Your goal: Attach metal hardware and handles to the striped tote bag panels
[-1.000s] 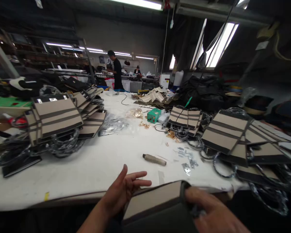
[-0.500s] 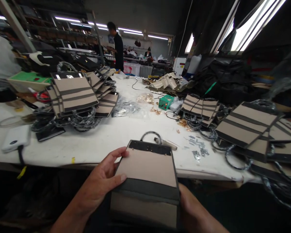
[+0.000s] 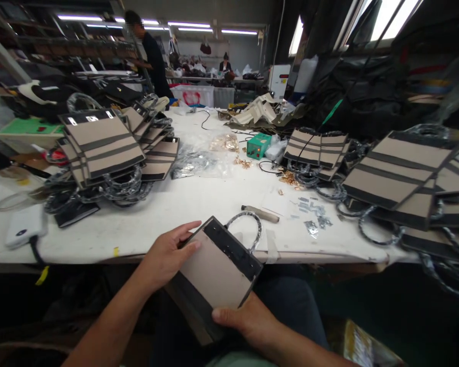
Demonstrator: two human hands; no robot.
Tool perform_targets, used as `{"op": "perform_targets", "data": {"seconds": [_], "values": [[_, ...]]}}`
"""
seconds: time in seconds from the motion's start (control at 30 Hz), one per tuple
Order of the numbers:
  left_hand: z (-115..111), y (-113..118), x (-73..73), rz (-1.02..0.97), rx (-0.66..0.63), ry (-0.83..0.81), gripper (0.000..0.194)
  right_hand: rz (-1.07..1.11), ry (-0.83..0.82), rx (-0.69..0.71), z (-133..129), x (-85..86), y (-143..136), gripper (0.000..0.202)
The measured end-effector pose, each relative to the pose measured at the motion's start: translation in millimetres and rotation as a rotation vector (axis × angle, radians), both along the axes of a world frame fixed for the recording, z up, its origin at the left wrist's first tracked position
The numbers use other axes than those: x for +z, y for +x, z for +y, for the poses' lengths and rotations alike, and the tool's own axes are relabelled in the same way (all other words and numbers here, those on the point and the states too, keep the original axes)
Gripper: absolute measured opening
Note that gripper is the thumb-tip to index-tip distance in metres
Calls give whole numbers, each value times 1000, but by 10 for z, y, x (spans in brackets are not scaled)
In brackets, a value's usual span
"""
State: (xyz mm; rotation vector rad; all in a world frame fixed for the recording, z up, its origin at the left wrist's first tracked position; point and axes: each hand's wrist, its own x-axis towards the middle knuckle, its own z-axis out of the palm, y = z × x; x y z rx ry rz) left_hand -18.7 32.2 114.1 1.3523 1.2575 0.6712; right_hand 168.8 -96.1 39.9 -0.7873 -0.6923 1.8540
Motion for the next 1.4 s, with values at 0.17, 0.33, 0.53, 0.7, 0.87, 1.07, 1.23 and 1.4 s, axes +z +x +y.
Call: {"op": "perform_targets", "data": {"seconds": [0.17,0.33,0.53,0.7,0.87,1.07,1.23,1.4], "values": [[204,193,-292,-43,-181,-31,67,-241,-220,-135,-60,-461,480,65],[370,187,-240,-139,-366,-240,66,-314,-110,-202,-47,-393,778,68],[362,145,-233,-123,-481,-362,60,-492,216,-91,15,-135,818,43],[299,128,-176,-136,-513,-377,67,-649,357,-32,-55,-107,883,34],[269,184,-126,-167,-637,-470,70,-887,602,61,-129,-108,972,42],[223,200,-160,-221,-552,-509,75,-1182,809,-43,-206,-213,992,32],[259,238,-238,-234,-497,-323,75,-979,424,-76,-217,-268,910,36],[419,546,-427,-66,-385,-123,76,-658,-13,-164,-194,-456,776,48]]}}
